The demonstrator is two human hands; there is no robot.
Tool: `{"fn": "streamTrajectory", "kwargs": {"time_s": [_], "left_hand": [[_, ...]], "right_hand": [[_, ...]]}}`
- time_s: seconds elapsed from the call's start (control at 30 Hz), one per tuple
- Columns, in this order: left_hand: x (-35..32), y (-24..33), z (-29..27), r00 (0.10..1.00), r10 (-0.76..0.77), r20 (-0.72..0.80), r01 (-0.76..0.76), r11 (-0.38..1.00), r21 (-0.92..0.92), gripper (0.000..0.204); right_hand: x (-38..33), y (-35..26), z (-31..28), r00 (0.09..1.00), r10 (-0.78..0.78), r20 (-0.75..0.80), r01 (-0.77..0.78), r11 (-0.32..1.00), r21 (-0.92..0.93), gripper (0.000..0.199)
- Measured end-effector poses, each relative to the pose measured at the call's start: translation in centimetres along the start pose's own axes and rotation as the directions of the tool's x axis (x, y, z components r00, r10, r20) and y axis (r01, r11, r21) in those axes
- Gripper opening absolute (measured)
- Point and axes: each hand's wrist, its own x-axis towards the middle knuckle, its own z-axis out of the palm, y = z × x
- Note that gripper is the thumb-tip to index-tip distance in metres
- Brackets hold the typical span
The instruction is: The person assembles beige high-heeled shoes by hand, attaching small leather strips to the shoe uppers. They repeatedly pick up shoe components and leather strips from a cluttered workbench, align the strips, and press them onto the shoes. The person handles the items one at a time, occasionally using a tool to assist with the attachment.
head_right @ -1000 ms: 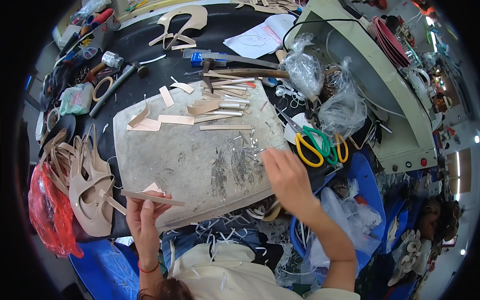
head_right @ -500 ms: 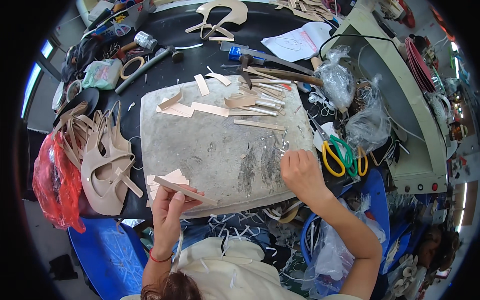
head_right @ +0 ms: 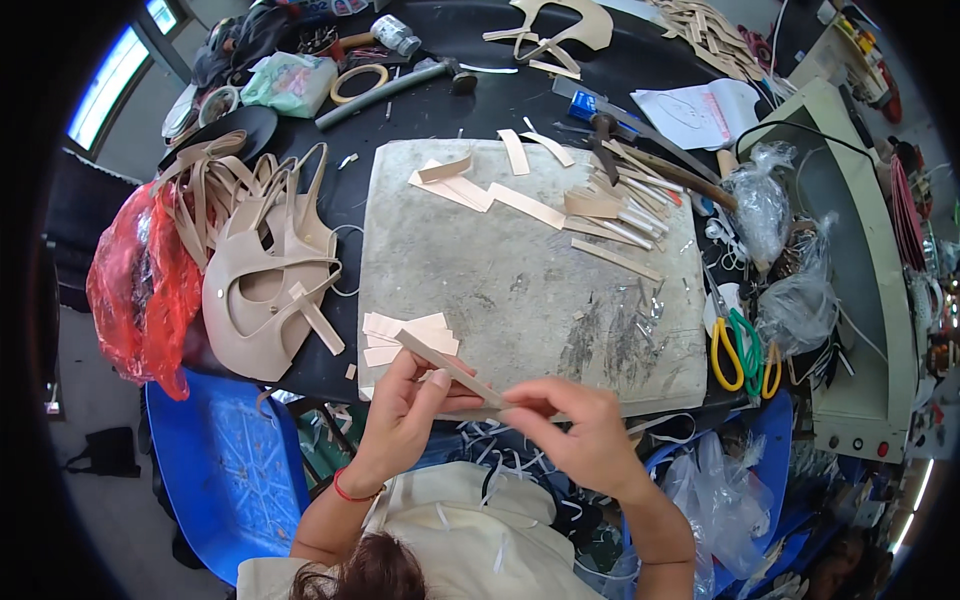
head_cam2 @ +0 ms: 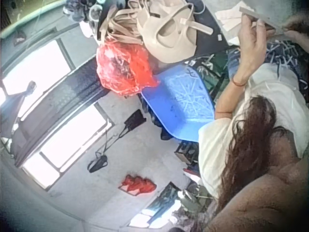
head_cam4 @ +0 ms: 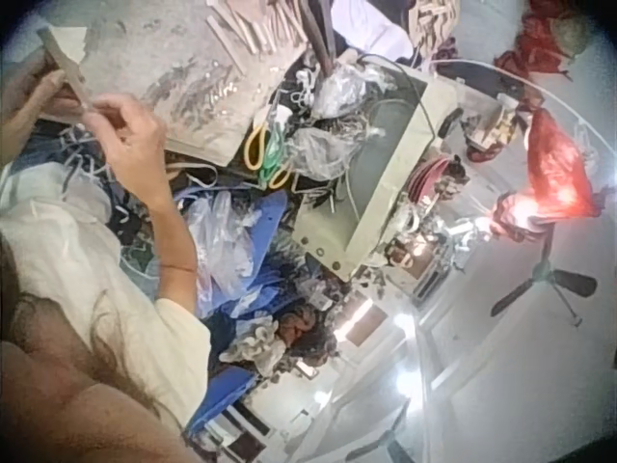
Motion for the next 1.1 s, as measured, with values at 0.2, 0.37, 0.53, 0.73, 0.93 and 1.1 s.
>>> {"fn": "streamTrajectory", "kwargs": {"time_s": [0.2, 0.37, 0.53, 0.73, 0.93, 1.1], "left_hand": [[-0.3, -0.1, -0.4, 1.000, 0.002, 0.030, -0.005, 0.996, 0.085, 0.019], [-0.4, -0.1, -0.4, 1.000, 0.019, 0.019, -0.020, 0.999, 0.049, 0.018], [0.0, 1.3, -1.1, 0.997, -0.076, 0.013, 0.076, 0.994, -0.082, 0.020], [0.3, 0.7, -1.3, 0.995, -0.104, 0.003, 0.102, 0.966, -0.237, 0.021], [-0.8, 0.3, -0.9, 0.998, -0.016, -0.062, 0.011, 0.997, -0.080, 0.028], [-1.0, 1.8, -1.7, 0.980, 0.062, -0.187, -0.038, 0.991, 0.129, 0.035]], "right_hand": [[1.1, 0.2, 1.4, 0.992, 0.113, 0.059, -0.118, 0.988, 0.099, 0.019], [1.4, 0.5, 1.7, 0.988, 0.138, 0.068, -0.143, 0.986, 0.081, 0.024], [1.8, 0.3, 1.3, 0.964, 0.243, 0.107, -0.243, 0.970, -0.017, 0.023], [1.1, 0.7, 2.4, 0.985, 0.164, 0.046, -0.169, 0.918, 0.360, 0.014], [1.1, 0.2, 3.3, 0.999, -0.044, -0.017, 0.045, 0.998, 0.044, 0.008], [1.8, -0.4, 3.9, 0.900, -0.435, -0.023, 0.396, 0.839, -0.373, 0.041]]}}
